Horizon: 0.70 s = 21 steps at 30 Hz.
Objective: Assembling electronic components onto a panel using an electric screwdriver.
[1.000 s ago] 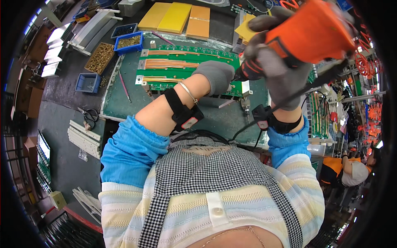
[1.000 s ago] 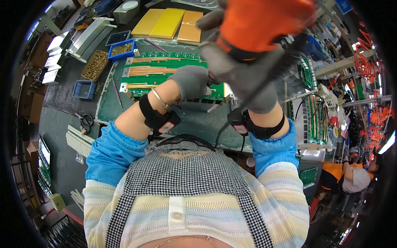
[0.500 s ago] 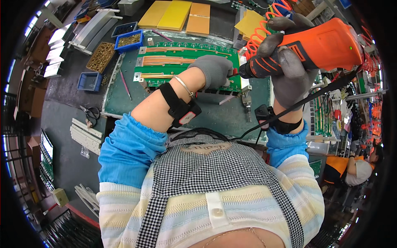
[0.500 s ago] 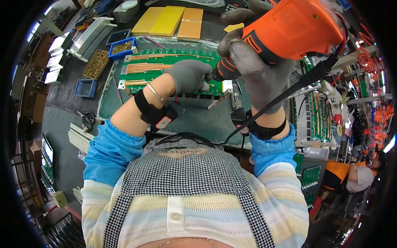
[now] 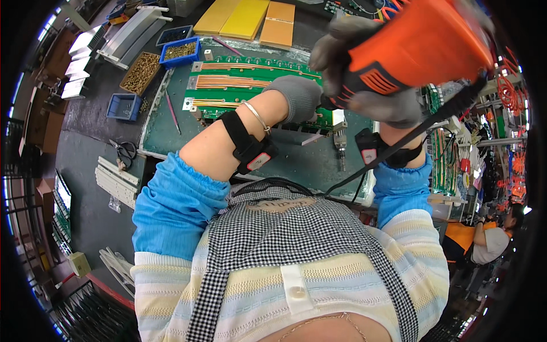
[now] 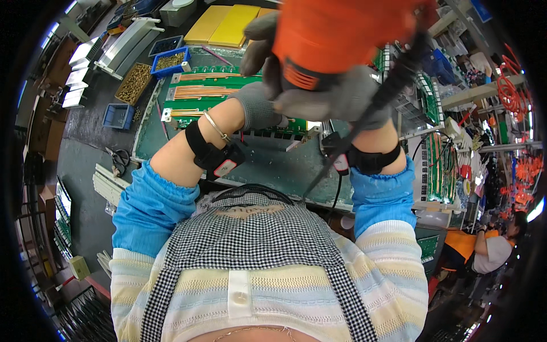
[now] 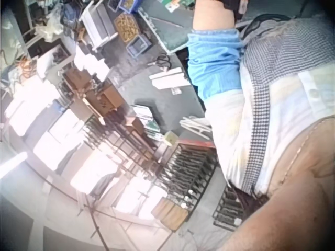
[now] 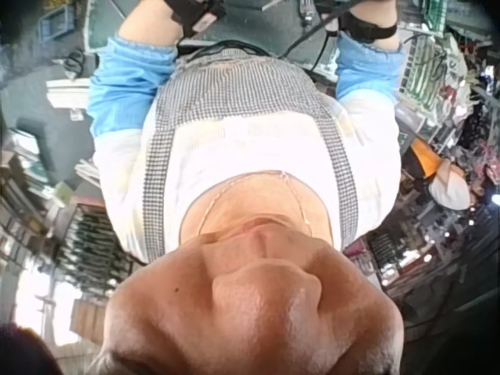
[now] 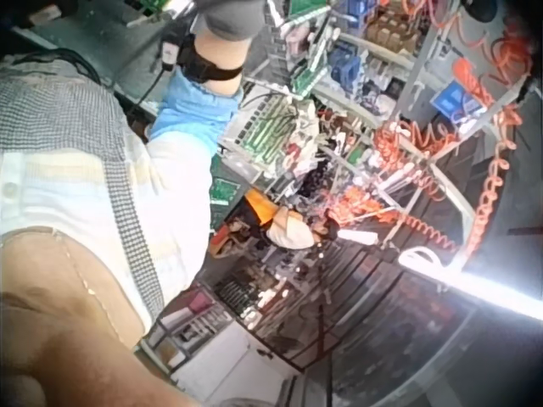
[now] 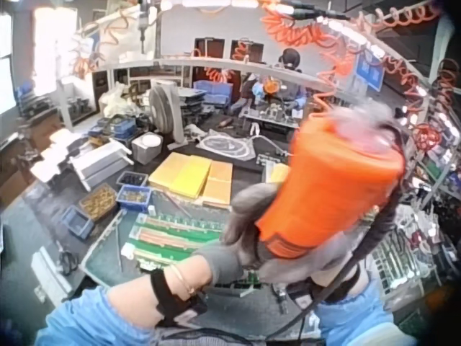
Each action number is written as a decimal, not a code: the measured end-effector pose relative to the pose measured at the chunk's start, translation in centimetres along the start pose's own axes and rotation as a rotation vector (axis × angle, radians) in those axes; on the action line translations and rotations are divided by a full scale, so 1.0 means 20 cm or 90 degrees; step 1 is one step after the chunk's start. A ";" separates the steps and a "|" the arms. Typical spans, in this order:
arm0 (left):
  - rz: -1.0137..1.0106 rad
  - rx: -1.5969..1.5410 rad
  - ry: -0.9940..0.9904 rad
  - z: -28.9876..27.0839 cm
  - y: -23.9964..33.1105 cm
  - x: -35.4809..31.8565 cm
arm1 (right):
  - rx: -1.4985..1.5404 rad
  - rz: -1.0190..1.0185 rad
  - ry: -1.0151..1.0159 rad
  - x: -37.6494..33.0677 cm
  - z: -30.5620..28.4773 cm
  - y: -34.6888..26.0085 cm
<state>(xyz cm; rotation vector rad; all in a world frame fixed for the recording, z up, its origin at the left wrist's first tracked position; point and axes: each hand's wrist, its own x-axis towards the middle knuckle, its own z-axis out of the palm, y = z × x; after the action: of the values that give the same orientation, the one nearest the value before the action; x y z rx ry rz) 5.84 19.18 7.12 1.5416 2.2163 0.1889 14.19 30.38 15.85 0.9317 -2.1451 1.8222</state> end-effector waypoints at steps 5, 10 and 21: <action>0.034 -0.038 0.054 0.01 0.00 0.01 | -0.118 0.083 0.140 -0.01 0.04 0.06; -0.023 -0.026 -0.045 -0.03 0.02 0.00 | -0.076 0.012 0.189 -0.01 0.06 0.02; -0.034 -0.034 -0.045 -0.06 0.04 -0.04 | -0.018 -0.011 0.214 -0.04 0.06 -0.02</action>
<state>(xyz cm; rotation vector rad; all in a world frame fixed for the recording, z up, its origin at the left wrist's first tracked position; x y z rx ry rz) 6.37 18.83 8.69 1.4361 2.1772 0.1736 15.41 29.61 15.47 0.5856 -1.9432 1.7864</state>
